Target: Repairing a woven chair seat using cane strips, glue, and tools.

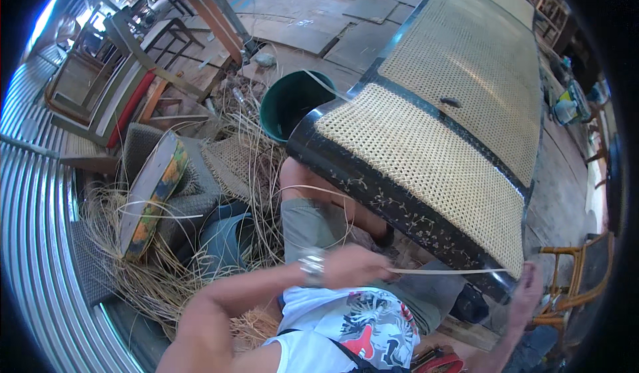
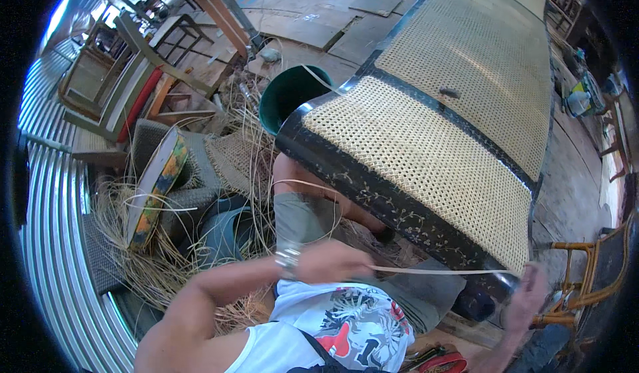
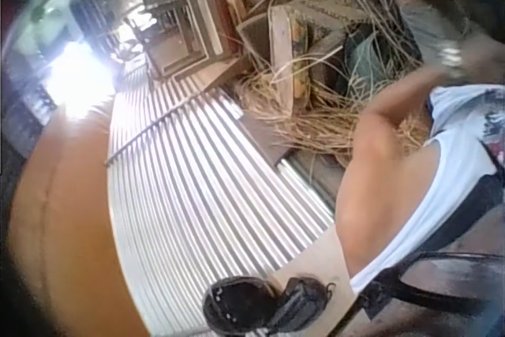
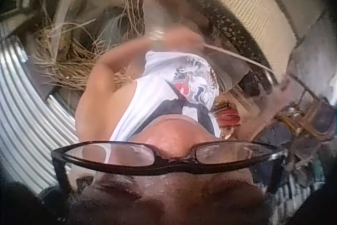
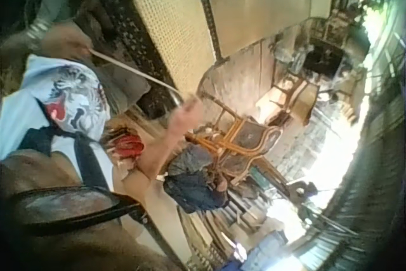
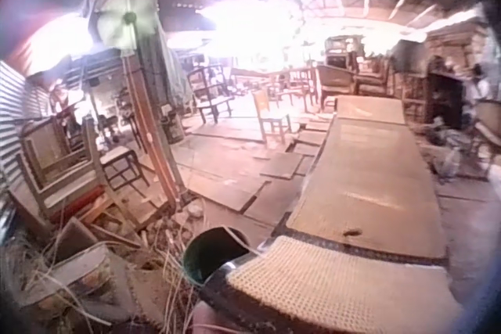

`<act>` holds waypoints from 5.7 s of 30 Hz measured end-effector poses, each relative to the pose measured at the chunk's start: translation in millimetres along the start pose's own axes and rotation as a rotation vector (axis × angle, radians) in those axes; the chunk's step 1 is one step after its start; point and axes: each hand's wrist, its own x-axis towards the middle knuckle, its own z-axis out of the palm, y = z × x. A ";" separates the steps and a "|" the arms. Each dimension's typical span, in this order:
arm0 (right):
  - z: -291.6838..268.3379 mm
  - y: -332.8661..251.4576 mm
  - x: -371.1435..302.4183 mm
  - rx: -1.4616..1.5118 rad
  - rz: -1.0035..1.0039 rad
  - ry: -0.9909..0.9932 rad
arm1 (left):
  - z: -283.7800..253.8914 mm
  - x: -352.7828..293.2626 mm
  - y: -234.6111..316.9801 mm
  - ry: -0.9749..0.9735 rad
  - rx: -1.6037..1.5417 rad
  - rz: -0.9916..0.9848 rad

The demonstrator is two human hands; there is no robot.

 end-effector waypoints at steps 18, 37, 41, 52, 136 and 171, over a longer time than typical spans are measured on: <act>-16.7 243.3 110.6 -0.329 0.053 0.285 | -10.4 -177.2 -31.8 0.122 0.519 -0.515; -55.0 58.7 121.8 -0.302 -0.502 0.273 | -157.6 26.9 52.0 0.289 0.274 -0.138; -107.3 111.7 105.8 -0.231 -0.362 0.467 | -232.8 -11.9 27.8 0.269 0.418 -0.121; -74.5 105.1 -144.0 0.297 0.608 0.380 | -308.1 102.9 16.6 0.355 0.090 -0.272; 142.9 -313.8 208.7 1.232 -0.373 -1.179 | -536.2 -130.3 -87.3 0.661 0.620 -0.162; 370.5 -429.6 164.9 0.561 -0.396 -0.600 | 22.4 -96.4 -224.7 1.192 -0.615 -0.608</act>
